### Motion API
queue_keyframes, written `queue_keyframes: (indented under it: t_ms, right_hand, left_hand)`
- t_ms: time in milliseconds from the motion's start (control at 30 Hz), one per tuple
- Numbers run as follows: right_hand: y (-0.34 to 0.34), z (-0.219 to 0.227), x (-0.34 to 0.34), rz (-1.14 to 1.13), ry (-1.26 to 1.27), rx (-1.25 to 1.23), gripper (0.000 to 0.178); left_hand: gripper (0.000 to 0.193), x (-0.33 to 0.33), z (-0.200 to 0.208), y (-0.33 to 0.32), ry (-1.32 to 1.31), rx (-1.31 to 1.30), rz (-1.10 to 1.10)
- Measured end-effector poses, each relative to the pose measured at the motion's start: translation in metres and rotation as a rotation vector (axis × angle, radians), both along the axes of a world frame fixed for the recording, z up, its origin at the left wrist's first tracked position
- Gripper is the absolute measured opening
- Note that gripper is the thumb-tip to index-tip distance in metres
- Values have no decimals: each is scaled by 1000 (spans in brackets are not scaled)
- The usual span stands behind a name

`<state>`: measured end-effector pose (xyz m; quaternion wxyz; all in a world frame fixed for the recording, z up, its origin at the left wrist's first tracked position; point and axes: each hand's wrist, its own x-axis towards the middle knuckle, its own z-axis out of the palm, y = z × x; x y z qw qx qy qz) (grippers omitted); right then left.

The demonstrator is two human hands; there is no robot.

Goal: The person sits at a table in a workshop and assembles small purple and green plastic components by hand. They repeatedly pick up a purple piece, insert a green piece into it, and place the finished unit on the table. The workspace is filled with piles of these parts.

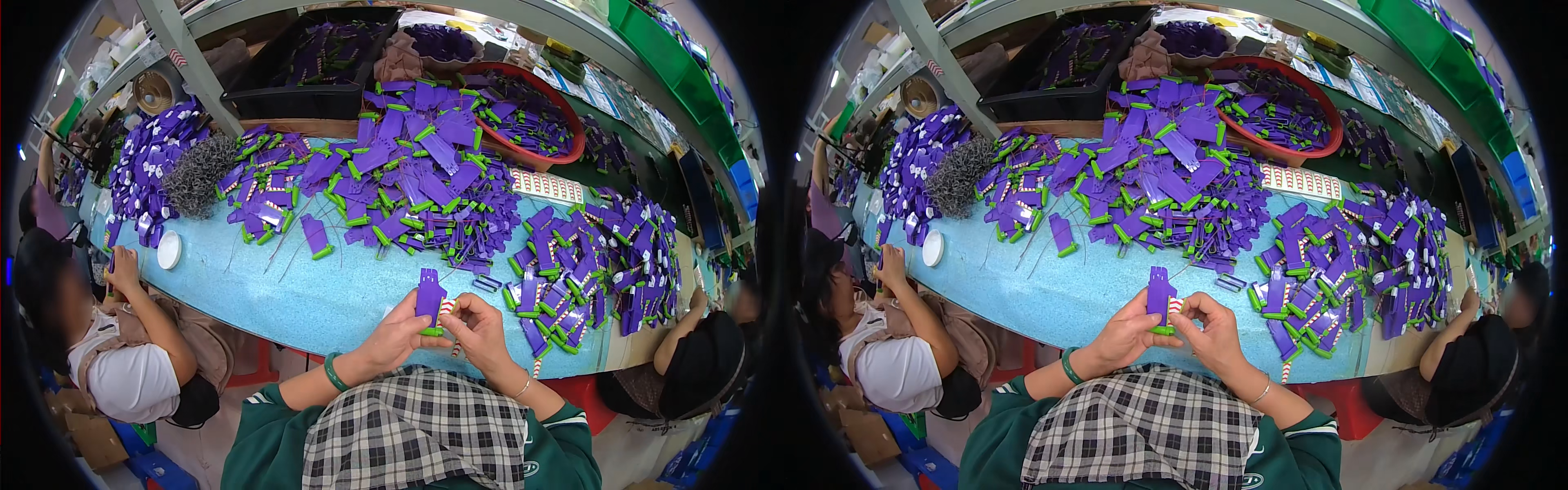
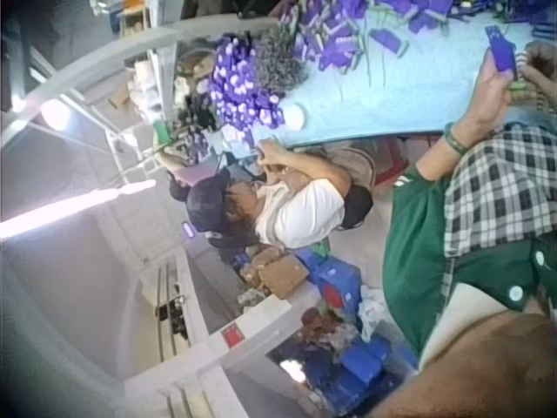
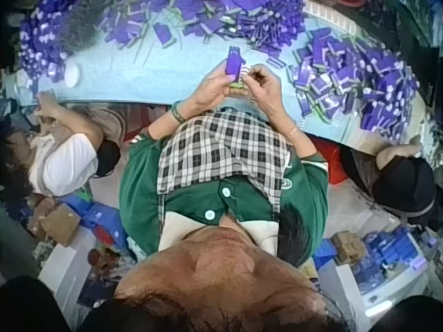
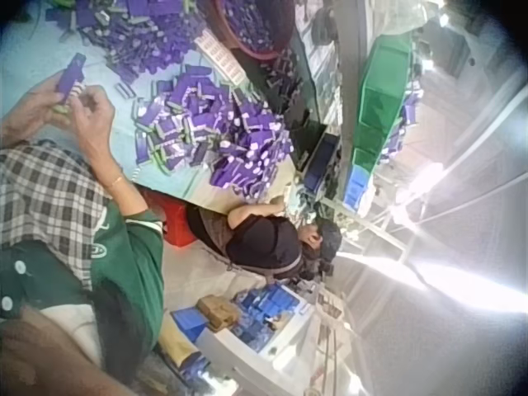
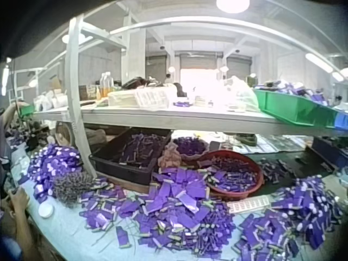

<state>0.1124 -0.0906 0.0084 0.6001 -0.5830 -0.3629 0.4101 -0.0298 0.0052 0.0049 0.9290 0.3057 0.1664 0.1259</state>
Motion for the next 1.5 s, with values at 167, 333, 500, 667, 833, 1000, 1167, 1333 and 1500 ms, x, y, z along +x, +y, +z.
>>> queue_keyframes:
  t_ms: [167, 333, 500, 667, 833, 1000, 1167, 1333, 1500]
  right_hand:
    - [-1, -6, 0, -23, -77, 43, 10]
    - [-2, -10, -1, -32, -92, 60, 11]
    - [-3, -9, 1, -64, -243, 72, 12]
    - [0, 7, 2, -133, -647, 223, 15]
    - [-4, 6, 7, -119, -789, 236, 15]
    - [2, 13, 13, 40, -590, 65, 32]
    - [0, -2, 19, 198, -139, -104, 46]
    - [5, 3, 14, 284, -255, -107, 43]
    - [13, -4, 2, 266, 118, -59, 36]
  left_hand:
    - [46, 0, -1, -1, -19, 3, 7]
    - [40, 2, -1, -4, 48, 202, -2]
    - [30, 2, 3, -4, 112, 369, -5]
    - [26, 1, -2, -5, 46, 379, -36]
    - [28, 0, -5, -7, 29, 514, -68]
    - [40, -2, -4, -3, -48, 610, -70]
    - [45, -1, 7, -2, 4, 586, -137]
    - [45, -3, -2, -3, -2, 676, -186]
    - [48, 2, -21, -13, -78, 334, -171]
